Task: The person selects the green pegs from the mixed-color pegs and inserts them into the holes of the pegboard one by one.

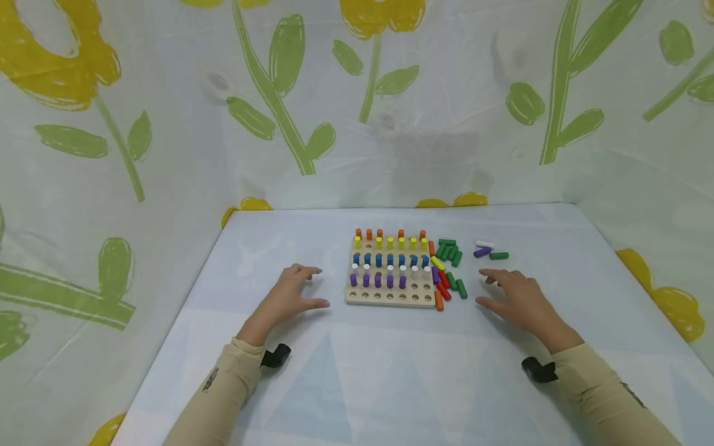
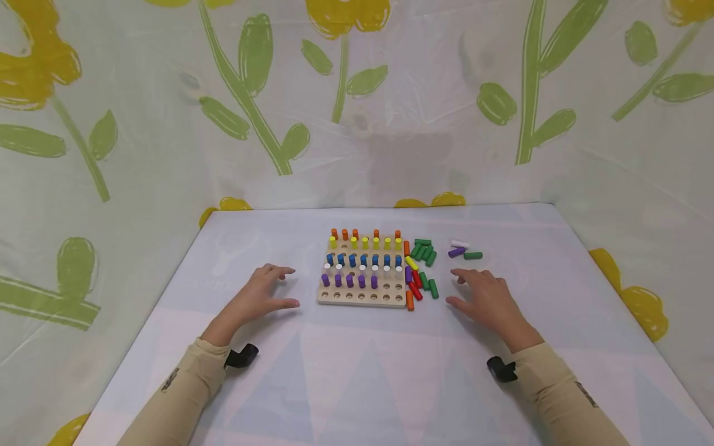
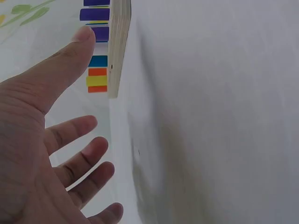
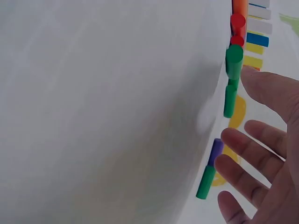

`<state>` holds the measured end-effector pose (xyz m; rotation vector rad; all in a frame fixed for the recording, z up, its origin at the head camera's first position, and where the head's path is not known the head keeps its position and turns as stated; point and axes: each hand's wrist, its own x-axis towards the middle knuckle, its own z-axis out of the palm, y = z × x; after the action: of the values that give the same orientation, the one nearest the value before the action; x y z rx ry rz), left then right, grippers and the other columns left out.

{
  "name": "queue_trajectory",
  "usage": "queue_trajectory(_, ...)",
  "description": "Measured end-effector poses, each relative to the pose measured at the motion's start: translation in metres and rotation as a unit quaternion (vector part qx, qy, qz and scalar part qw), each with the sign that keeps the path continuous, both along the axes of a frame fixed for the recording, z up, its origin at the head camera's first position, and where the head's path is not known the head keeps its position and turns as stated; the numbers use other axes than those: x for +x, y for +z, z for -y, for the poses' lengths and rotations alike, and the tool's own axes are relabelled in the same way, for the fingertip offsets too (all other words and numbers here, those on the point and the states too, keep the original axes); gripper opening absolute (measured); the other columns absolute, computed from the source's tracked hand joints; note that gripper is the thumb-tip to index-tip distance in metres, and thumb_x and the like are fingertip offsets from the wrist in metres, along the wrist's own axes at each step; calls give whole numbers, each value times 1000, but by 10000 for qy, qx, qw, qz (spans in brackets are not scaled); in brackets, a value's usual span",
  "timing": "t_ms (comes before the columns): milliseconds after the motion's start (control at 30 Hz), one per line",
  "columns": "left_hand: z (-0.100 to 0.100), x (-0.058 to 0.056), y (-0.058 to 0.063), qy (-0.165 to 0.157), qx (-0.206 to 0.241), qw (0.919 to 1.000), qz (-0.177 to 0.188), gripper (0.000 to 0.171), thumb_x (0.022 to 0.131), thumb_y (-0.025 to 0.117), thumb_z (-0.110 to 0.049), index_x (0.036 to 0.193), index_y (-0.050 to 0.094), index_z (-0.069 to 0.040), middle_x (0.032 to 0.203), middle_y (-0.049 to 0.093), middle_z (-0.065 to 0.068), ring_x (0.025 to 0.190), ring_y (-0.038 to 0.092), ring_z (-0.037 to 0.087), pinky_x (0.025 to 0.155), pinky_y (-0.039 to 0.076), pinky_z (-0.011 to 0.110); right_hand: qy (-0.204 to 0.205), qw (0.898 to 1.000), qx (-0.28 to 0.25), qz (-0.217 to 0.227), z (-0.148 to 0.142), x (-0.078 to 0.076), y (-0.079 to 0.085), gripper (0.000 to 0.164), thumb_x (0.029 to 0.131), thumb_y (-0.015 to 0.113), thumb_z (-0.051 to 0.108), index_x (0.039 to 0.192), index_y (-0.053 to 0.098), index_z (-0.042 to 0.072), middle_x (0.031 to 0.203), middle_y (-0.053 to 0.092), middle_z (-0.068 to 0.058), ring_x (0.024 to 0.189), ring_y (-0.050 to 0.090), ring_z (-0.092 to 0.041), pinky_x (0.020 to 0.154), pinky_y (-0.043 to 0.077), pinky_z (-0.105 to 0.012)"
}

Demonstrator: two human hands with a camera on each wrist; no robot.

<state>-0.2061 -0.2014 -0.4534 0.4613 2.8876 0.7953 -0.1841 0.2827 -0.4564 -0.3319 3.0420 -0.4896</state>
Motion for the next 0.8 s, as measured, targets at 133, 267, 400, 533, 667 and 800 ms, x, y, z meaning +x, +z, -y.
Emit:
queue_trajectory(133,-4,-2,-3,31,91,9999,91,79,80,85,-49,143,56,-11,124,54,11,119,47,31,101,45,52,25,10000,-63,15,5,-1,0,66,88,80,34,142,56,4,119,66,-18,115,53,-41,97,36,-69)
queue_trajectory(267,-10,-4,-6,113,126,9997,199,80,79,86,-49,144,55,-13,124,54,10,119,47,30,101,45,51,72,9999,-119,5,10,-1,1,64,88,80,32,141,57,4,118,66,-17,113,54,-40,96,37,-68)
queue_trajectory(400,-14,-3,-9,166,188,9993,277,80,78,86,-48,144,55,-14,123,54,8,118,46,28,101,45,50,100,9999,-106,44,13,-2,0,62,87,81,31,140,59,6,119,66,-16,111,56,-38,95,39,-66)
queue_trajectory(533,-17,-3,-11,137,228,9992,284,79,78,87,-47,144,56,-14,120,54,7,115,46,27,100,45,49,140,9997,-85,174,15,-3,0,62,87,81,31,141,59,8,119,66,-14,111,57,-36,96,40,-66)
queue_trajectory(667,-20,-4,-10,10,253,9995,197,78,79,86,-47,142,57,-12,117,54,7,113,46,26,98,45,48,187,9992,-143,311,17,-5,0,63,88,81,29,142,58,8,118,66,-13,111,56,-36,99,38,-66)
queue_trajectory(800,-23,-6,-10,-105,242,9996,143,76,80,86,-47,141,59,-11,115,54,6,111,46,26,96,45,46,239,9989,-162,381,21,-5,0,63,88,81,29,143,57,9,118,66,-13,112,56,-36,100,39,-65)
